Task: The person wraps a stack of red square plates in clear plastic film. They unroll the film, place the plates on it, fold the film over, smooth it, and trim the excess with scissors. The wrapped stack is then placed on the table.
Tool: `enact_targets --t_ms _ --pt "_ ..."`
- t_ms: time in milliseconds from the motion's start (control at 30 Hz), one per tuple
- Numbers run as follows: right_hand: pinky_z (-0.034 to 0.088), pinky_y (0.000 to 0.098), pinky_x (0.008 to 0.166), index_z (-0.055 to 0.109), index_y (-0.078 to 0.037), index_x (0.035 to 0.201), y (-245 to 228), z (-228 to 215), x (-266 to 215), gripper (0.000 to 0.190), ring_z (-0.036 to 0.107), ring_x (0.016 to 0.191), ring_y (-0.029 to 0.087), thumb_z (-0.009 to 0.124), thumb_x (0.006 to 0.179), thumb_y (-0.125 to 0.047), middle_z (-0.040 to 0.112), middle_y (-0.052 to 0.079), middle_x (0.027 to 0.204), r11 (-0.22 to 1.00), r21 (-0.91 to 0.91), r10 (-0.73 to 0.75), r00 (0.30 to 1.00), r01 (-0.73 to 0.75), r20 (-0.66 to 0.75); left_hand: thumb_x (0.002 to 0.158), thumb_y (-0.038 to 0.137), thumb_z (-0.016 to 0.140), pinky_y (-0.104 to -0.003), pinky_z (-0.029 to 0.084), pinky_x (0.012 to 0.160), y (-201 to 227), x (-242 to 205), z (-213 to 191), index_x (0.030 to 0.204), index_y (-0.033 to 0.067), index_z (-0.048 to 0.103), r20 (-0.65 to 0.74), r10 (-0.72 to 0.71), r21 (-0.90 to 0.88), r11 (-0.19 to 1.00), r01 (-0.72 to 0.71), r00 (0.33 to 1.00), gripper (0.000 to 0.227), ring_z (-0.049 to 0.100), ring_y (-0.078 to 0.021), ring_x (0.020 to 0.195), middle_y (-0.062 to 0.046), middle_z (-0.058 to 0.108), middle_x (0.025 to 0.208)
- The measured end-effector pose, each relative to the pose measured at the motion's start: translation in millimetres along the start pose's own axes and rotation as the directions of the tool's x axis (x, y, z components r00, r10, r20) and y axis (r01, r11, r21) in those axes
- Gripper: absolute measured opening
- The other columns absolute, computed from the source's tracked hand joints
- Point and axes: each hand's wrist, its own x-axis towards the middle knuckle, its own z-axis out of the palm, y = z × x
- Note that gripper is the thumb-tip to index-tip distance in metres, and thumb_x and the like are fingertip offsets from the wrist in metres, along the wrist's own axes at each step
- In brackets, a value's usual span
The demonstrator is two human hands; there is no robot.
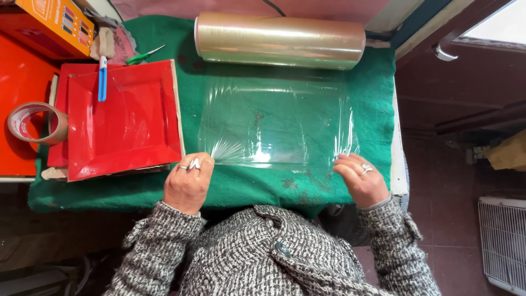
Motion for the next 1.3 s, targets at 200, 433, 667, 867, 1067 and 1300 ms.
enact_targets --t_ms 200,433,667,867,1067,1300 --pt "0.052 0.0437 0.105 0.065 -0.007 0.108 4.3 42.5 -34.5 0.027 0.068 0.117 0.027 0.06 0.082 -0.004 0.07 0.008 0.117 0.997 -0.047 -0.058 0.987 0.065 0.148 0.079 0.007 0.063 -0.036 0.056 0.074 -8.7 -42.2 43.0 0.094 0.0084 0.058 0.173 0.078 -0.037 0.997 -0.073 0.982 0.016 0.064 -0.023 0.089 -0.005 0.065 0.089" --pt "0.053 0.0428 0.101 0.065 -0.007 0.107 14.8 65.9 -65.7 0.029 0.067 0.116 0.03 0.06 0.078 -0.007 0.068 0.008 0.109 0.991 -0.03 -0.118 0.954 0.132 0.277 0.078 0.012 0.062 -0.034 0.053 0.07 -10.4 -49.0 49.7 0.092 0.0077 0.058 0.201 0.141 0.047 0.987 -0.154 0.969 0.015 0.061 -0.0219 0.082 -0.004 0.058 0.08" --pt "0.053 0.0404 0.086 0.067 -0.01 0.12 11.6 57.2 -50.5 0.04 0.066 0.104 0.027 0.067 0.081 -0.012 0.07 0.008 0.111 0.998 -0.066 -0.008 0.972 0.024 0.235 0.079 0.012 0.062 -0.032 0.051 0.067 -8.7 -52.7 55.5 0.086 0.0097 0.058 0.235 0.2 0.061 0.974 -0.22 0.951 0.008 0.06 -0.0193 0.078 -0.003 0.059 0.079" --pt "0.053 0.0391 0.09 0.067 -0.01 0.122 19.3 63.0 -45.0 0.043 0.065 0.104 0.026 0.065 0.079 -0.012 0.07 0.005 0.113 0.985 -0.124 -0.092 0.979 0.116 0.182 0.08 0.012 0.062 -0.032 0.051 0.067 -8.3 -55.4 58.7 0.085 0.0095 0.059 0.246 0.195 0.086 0.971 -0.222 0.949 0.007 0.061 -0.0191 0.078 -0.003 0.061 0.081" --pt "0.054 0.0399 0.091 0.069 -0.006 0.116 31.8 71.8 -57.4 0.039 0.067 0.103 0.027 0.061 0.078 -0.007 0.068 0.007 0.109 0.982 -0.119 -0.118 0.969 0.146 0.217 0.079 0.012 0.062 -0.032 0.052 0.067 -7.0 -54.6 55.6 0.086 0.0093 0.059 0.227 0.185 0.091 0.973 -0.21 0.956 0.008 0.061 -0.0193 0.077 -0.003 0.059 0.078" --pt "0.055 0.0398 0.087 0.068 -0.003 0.121 29.8 42.8 -54.4 0.045 0.066 0.099 0.027 0.063 0.076 -0.002 0.067 0.008 0.106 0.97 -0.144 -0.164 0.965 0.196 0.206 0.079 0.012 0.063 -0.031 0.051 0.066 -2.9 -43.9 37.8 0.087 0.009 0.06 0.234 0.206 0.062 0.972 -0.226 0.95 0.009 0.06 -0.0188 0.076 -0.002 0.057 0.076"
